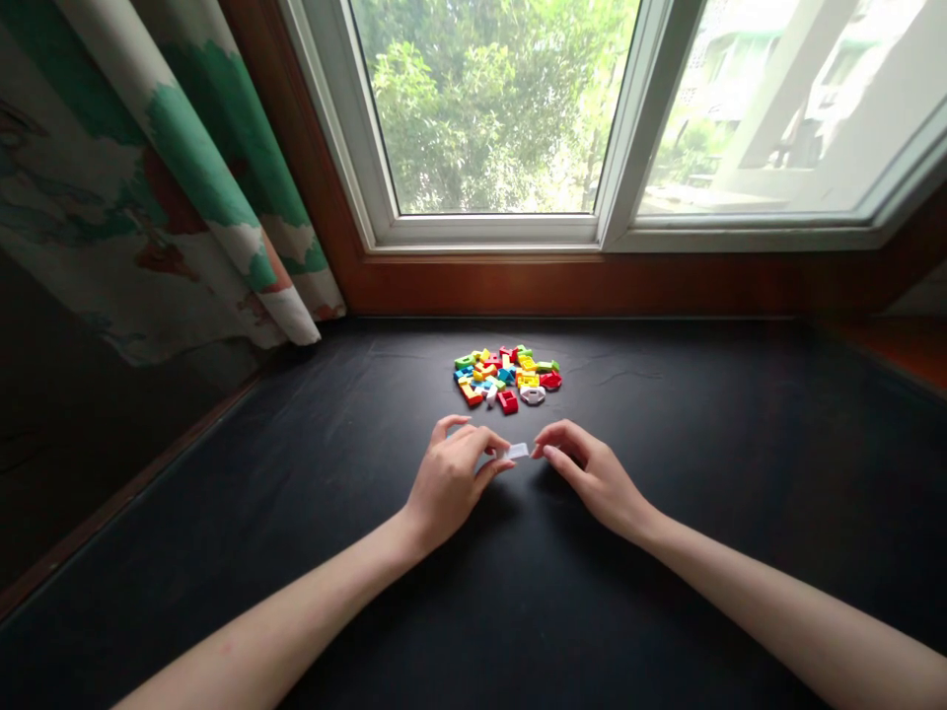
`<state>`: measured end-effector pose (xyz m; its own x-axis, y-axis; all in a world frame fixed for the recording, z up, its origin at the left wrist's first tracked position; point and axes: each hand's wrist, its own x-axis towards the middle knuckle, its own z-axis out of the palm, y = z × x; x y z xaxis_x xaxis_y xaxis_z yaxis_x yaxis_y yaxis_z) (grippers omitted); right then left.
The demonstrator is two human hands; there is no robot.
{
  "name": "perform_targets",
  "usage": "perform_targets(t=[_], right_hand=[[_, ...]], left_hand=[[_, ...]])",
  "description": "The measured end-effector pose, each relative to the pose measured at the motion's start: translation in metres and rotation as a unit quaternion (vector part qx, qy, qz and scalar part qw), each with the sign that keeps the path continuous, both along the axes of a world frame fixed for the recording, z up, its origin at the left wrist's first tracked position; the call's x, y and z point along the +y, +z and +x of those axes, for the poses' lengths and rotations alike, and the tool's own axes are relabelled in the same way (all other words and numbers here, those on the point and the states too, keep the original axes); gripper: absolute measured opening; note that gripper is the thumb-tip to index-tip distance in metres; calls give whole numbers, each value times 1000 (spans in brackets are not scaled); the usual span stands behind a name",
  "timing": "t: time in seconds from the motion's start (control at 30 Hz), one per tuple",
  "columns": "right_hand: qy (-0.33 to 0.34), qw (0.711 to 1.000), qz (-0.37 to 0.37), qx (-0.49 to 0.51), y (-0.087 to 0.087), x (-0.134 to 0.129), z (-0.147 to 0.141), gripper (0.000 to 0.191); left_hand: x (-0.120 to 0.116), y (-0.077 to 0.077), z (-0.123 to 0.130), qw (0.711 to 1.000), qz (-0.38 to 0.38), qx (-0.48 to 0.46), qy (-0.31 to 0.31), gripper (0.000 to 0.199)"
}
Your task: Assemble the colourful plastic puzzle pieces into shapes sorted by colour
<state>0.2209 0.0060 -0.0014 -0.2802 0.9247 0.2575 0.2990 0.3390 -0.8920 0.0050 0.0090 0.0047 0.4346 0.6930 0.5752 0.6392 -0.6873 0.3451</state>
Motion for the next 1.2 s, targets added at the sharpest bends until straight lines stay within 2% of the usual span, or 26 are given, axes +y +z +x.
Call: perform_targets(t=[0.1,0.2,0.5,0.93,1.2], right_hand=[[1,998,32,-51,0,-3,3,13],[38,994,66,-78,-1,-2,3,13],[72,990,77,-88,0,0,2,6],[41,997,63,-32,0,0,4,6],[35,997,46,-42,1,-2,4,9]], left_hand=[[1,-2,-2,1000,8,-3,-21,13],[1,-2,-2,999,12,5,-44,14],[3,-4,-3,998,6,15,-68,17],[5,0,-4,997,-51,-16,-56,13],[6,-2,-4,997,-28,-32,-70,8]])
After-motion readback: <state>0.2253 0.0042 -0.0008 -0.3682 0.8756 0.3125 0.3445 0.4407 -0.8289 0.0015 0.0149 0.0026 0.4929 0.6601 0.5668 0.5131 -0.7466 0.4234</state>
